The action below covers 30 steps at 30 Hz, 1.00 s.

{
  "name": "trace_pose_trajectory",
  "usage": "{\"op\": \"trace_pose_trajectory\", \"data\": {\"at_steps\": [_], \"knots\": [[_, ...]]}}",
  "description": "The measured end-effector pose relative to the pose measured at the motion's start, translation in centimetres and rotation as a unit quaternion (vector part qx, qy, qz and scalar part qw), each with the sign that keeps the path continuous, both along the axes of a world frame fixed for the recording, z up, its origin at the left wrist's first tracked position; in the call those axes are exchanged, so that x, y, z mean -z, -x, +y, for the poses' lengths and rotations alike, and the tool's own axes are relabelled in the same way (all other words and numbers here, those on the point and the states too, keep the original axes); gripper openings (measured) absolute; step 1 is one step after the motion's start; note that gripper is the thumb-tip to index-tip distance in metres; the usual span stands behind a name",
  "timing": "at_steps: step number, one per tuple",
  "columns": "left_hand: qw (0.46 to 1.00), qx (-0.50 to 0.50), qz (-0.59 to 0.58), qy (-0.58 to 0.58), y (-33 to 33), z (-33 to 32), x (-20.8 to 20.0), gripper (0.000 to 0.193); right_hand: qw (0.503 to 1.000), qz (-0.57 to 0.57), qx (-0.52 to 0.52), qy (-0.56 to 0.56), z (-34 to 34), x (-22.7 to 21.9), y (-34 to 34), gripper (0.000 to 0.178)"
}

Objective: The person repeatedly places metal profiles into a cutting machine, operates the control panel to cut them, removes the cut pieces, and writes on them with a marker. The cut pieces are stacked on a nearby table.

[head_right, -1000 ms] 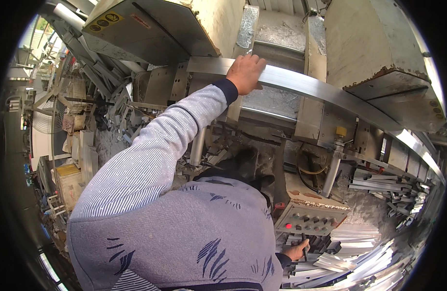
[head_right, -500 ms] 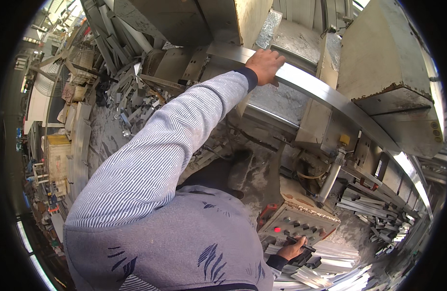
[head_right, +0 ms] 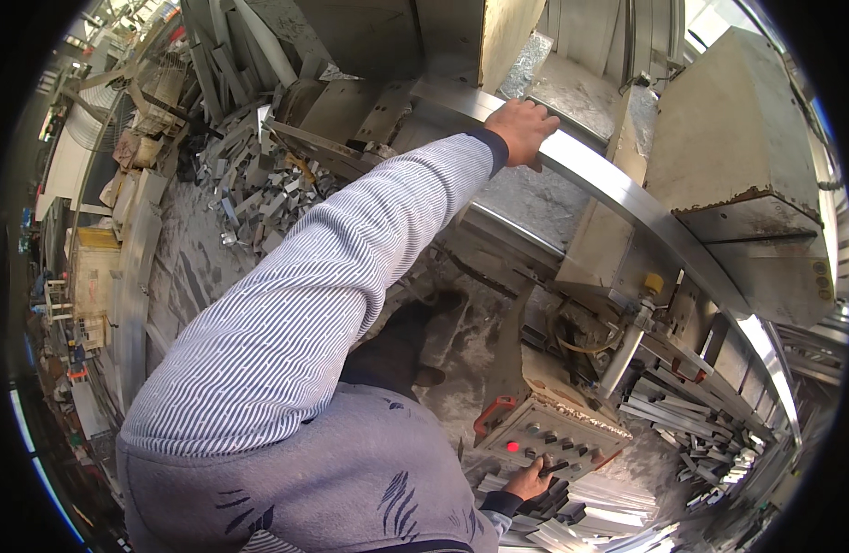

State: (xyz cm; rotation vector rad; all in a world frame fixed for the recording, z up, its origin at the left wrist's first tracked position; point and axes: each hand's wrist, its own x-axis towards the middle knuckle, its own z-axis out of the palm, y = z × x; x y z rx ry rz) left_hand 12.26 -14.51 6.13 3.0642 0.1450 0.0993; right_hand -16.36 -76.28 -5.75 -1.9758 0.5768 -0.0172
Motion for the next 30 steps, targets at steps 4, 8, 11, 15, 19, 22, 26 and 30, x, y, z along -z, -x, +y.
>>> {"op": "trace_pose_trajectory", "data": {"at_steps": [4, 8, 11, 15, 19, 22, 26, 30], "knots": [[1.0, -0.004, -0.018, -0.002, -0.1, 0.0, 0.5, 0.074, 0.998, 0.0, -0.022, 0.066, 0.6, -0.2, -0.5, 0.036], [1.0, -0.008, -0.021, -0.014, -0.1, 0.0, 0.8, 0.074, 0.971, 0.022, -0.072, 0.229, 1.0, -0.6, -1.3, 0.042], [1.0, -0.008, -0.012, -0.02, 0.0, 0.1, 0.5, 0.075, 0.956, 0.02, -0.11, 0.271, 1.0, -0.5, -1.3, 0.042], [1.0, -0.008, -0.007, -0.015, 0.3, 0.0, -0.1, 0.076, 0.92, -0.013, -0.145, 0.364, 1.0, 0.2, -1.4, 0.042], [1.0, -0.009, 0.001, 0.002, 0.3, 0.0, -0.2, 0.077, 0.932, -0.028, -0.174, 0.315, 1.0, 0.6, -1.7, 0.041], [1.0, 0.015, -0.022, 0.016, -0.1, 0.3, 0.3, 0.073, 0.93, -0.078, -0.169, 0.316, 1.1, 0.3, -1.4, 0.032], [1.0, 0.013, -0.007, -0.025, -0.8, 0.2, 0.3, 0.075, 0.946, -0.064, -0.144, 0.284, 1.8, 0.0, -0.4, 0.02], [0.999, 0.008, 0.001, -0.035, -0.6, -0.7, -0.7, 0.076, 0.948, -0.075, -0.115, 0.286, 2.8, -0.1, 0.5, 0.02]]}}
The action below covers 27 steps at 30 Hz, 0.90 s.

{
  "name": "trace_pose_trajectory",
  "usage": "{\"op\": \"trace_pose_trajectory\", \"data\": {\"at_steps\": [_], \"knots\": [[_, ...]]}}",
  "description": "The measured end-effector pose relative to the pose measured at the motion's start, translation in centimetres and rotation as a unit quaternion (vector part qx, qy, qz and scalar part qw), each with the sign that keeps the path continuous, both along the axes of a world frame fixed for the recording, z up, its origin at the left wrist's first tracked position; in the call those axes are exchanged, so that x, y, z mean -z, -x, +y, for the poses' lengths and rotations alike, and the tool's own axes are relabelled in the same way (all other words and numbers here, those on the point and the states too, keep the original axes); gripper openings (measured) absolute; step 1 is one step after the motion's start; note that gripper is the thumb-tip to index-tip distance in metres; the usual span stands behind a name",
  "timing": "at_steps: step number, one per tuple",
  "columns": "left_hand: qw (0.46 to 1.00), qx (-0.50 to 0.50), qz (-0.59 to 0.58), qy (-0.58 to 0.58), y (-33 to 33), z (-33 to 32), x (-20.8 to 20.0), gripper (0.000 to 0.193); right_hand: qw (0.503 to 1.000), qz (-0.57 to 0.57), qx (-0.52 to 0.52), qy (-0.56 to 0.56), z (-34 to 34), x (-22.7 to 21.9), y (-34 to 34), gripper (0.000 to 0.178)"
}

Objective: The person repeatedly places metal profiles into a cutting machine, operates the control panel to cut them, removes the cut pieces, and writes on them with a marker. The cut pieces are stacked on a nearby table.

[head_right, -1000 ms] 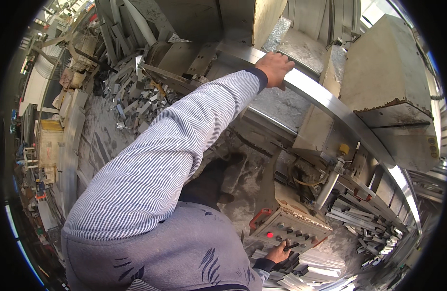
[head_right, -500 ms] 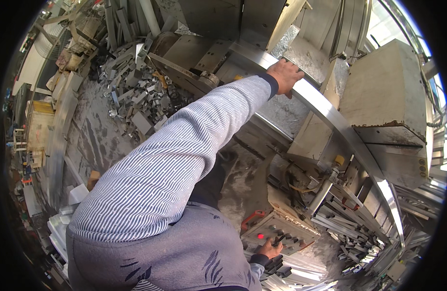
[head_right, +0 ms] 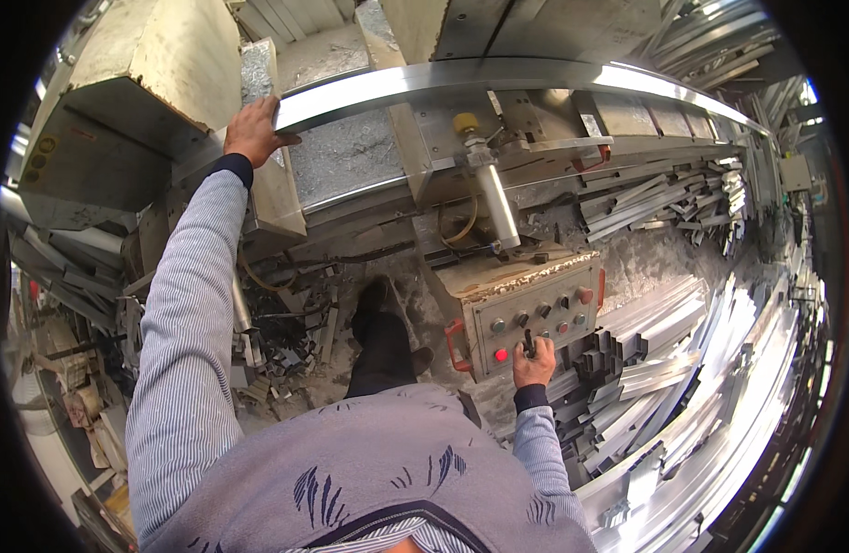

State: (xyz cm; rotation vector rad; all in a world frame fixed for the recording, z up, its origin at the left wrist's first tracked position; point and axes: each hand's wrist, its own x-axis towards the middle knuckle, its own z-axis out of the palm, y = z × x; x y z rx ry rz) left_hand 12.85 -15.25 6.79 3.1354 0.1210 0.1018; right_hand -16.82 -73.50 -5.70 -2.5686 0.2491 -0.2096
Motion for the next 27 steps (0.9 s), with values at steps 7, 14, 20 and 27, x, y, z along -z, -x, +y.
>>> {"op": "trace_pose_trajectory", "data": {"at_steps": [7, 14, 20, 27], "knots": [[1.0, -0.003, 0.01, 0.003, -0.3, 0.0, 0.3, 0.074, 0.999, -0.033, 0.025, -0.015, 0.3, -0.8, 0.4, 0.023], [0.997, 0.046, -0.061, 0.014, -1.0, 1.5, 2.4, 0.08, 0.997, -0.023, -0.072, 0.015, -0.8, -2.3, 0.9, 0.03], [0.998, 0.038, -0.051, 0.019, -0.9, 1.7, 2.7, 0.077, 0.963, 0.029, -0.228, 0.138, -2.5, -3.1, -0.2, 0.025], [0.996, 0.048, -0.07, 0.017, -1.2, 1.8, 3.0, 0.067, 0.972, -0.003, -0.187, 0.144, -1.6, -1.8, 0.0, 0.018]]}}
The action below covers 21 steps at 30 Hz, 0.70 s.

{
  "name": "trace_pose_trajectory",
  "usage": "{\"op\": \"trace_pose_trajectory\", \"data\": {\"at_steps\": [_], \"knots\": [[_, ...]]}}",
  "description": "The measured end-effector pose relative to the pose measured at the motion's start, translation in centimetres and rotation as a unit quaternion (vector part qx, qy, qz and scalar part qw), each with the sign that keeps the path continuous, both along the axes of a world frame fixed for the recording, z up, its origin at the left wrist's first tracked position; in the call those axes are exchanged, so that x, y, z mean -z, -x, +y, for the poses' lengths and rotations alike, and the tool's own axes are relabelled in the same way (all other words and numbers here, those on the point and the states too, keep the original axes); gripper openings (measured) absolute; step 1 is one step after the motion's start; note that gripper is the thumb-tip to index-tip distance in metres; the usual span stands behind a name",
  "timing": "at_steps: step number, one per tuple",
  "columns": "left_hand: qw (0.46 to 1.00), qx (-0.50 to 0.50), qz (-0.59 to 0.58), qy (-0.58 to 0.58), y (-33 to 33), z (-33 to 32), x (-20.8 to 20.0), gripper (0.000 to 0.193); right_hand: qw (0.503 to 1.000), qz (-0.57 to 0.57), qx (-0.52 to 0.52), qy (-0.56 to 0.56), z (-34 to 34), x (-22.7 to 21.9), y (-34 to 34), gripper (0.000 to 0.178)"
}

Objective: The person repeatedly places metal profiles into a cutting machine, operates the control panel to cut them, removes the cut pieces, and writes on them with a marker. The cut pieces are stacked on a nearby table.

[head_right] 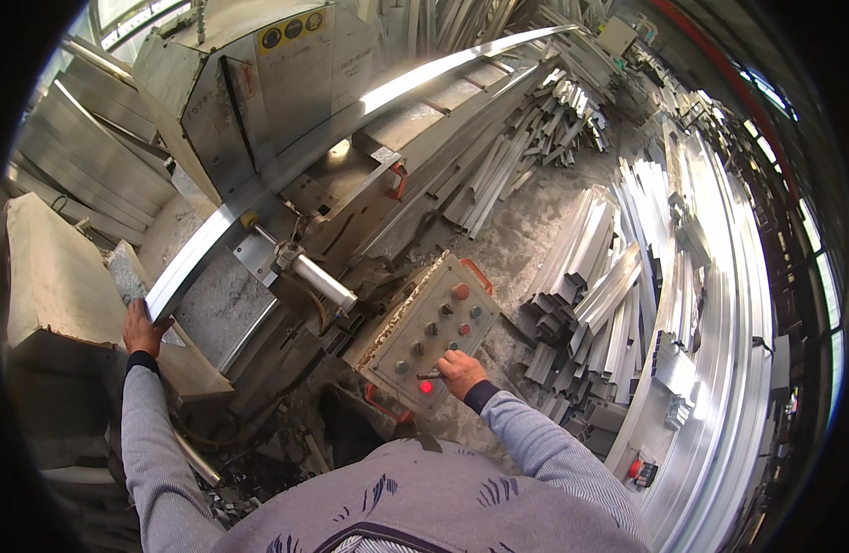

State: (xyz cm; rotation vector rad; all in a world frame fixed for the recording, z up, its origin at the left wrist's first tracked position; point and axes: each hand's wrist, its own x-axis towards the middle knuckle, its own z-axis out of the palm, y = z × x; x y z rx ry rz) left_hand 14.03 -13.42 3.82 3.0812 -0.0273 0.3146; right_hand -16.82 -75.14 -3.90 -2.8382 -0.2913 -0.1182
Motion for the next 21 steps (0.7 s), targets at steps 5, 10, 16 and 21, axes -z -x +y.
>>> {"op": "trace_pose_trajectory", "data": {"at_steps": [5, 10, 16, 21], "knots": [[1.0, -0.002, 0.005, -0.006, -0.2, 0.3, 0.4, 0.063, 0.998, -0.01, 0.068, -0.013, 1.2, 0.2, 0.6, 0.018], [1.0, 0.011, -0.016, -0.013, -0.4, 0.6, 0.6, 0.065, 0.993, -0.025, 0.103, -0.045, 1.7, 0.5, 0.9, 0.019], [1.0, 0.005, -0.008, -0.018, -0.5, 0.7, 0.8, 0.066, 0.987, -0.048, 0.133, -0.077, 2.0, 1.3, 1.1, 0.02], [1.0, -0.005, 0.007, -0.029, -0.6, 0.8, 0.8, 0.069, 0.978, -0.034, 0.186, -0.088, 3.0, 0.4, 1.4, 0.022]]}}
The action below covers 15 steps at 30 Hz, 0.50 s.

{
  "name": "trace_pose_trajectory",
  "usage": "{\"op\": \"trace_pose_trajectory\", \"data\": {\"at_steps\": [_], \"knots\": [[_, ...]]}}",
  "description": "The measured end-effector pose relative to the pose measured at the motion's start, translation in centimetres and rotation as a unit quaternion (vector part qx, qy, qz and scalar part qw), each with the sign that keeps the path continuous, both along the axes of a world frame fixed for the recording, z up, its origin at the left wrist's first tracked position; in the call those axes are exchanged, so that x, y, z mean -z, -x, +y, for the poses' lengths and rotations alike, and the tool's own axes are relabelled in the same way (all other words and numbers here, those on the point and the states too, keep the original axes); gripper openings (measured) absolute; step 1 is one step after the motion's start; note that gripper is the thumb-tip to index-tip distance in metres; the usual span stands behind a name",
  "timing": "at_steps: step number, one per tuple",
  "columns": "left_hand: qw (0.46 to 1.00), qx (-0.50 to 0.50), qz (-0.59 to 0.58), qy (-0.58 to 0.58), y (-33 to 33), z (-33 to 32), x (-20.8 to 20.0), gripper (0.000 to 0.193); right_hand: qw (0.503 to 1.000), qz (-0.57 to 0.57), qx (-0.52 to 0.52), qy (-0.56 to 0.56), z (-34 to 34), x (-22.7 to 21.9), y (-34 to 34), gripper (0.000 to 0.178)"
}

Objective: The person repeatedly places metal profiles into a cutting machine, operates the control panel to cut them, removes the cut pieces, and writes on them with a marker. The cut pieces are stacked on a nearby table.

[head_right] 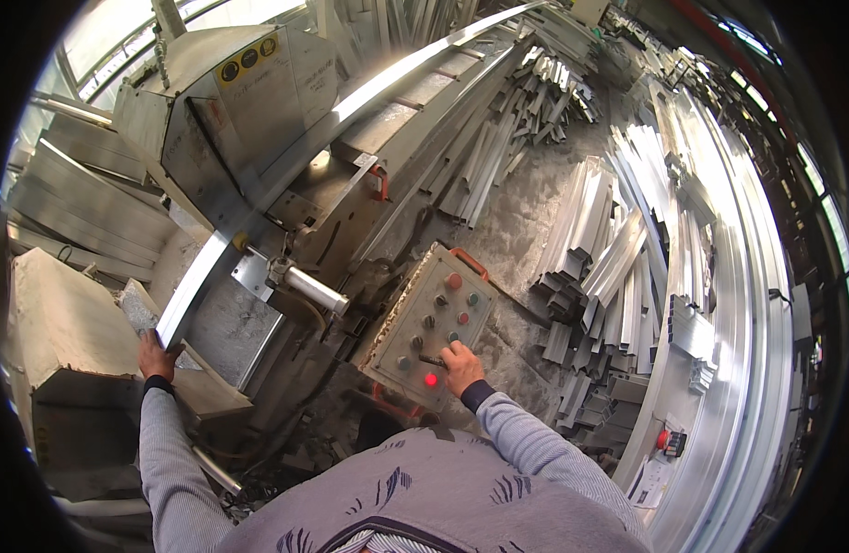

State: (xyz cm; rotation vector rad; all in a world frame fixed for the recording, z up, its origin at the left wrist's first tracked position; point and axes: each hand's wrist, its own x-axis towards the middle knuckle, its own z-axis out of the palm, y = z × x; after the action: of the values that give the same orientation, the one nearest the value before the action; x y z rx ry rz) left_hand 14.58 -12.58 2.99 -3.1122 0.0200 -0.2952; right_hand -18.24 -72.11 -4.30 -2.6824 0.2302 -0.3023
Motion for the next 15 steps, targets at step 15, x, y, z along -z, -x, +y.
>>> {"op": "trace_pose_trajectory", "data": {"at_steps": [15], "knots": [[0.992, -0.11, -0.053, -0.014, 1.4, -3.3, 0.1, 0.094, 0.92, 0.043, 0.27, -0.28, -0.4, -4.8, 8.6, 0.033]]}}
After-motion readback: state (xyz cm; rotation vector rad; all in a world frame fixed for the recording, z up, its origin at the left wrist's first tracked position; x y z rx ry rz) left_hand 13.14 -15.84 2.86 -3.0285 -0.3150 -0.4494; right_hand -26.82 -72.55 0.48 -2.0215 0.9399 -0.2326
